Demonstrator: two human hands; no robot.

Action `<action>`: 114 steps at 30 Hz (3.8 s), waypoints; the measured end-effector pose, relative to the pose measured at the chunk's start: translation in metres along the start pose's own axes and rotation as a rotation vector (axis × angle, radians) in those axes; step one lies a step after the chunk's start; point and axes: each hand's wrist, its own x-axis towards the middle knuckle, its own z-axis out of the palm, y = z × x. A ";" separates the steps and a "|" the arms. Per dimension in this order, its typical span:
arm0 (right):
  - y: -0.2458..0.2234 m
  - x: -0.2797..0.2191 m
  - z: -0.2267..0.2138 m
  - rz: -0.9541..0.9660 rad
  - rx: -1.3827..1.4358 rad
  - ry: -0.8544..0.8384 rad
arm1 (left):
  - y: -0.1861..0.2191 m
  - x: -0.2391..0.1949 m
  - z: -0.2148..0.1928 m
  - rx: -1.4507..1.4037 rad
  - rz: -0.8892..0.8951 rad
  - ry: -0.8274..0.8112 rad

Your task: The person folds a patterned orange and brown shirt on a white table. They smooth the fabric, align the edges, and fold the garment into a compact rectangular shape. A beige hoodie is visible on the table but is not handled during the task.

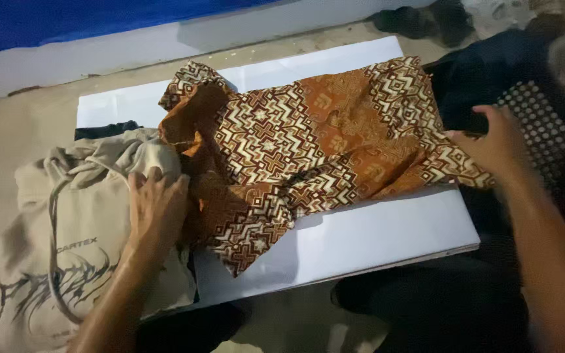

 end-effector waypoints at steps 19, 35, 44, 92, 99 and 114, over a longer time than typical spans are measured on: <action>0.015 -0.026 -0.038 0.091 0.377 -0.229 | -0.008 -0.001 0.034 -0.085 -0.055 -0.173; -0.177 -0.066 -0.008 -0.432 0.335 -0.370 | 0.038 -0.053 0.003 -0.603 -0.082 0.200; -0.377 -0.049 0.085 -0.521 0.499 -0.660 | 0.062 -0.072 -0.026 -0.978 -0.100 0.290; -0.307 -0.198 0.069 -0.220 0.263 -0.199 | 0.023 -0.017 -0.017 0.310 0.242 -0.406; -0.273 -0.197 0.115 -0.027 0.533 -0.351 | -0.004 -0.008 -0.016 0.325 0.256 -0.557; -0.256 -0.062 0.111 0.083 1.463 -0.294 | -0.024 -0.021 -0.048 -0.043 0.141 -0.510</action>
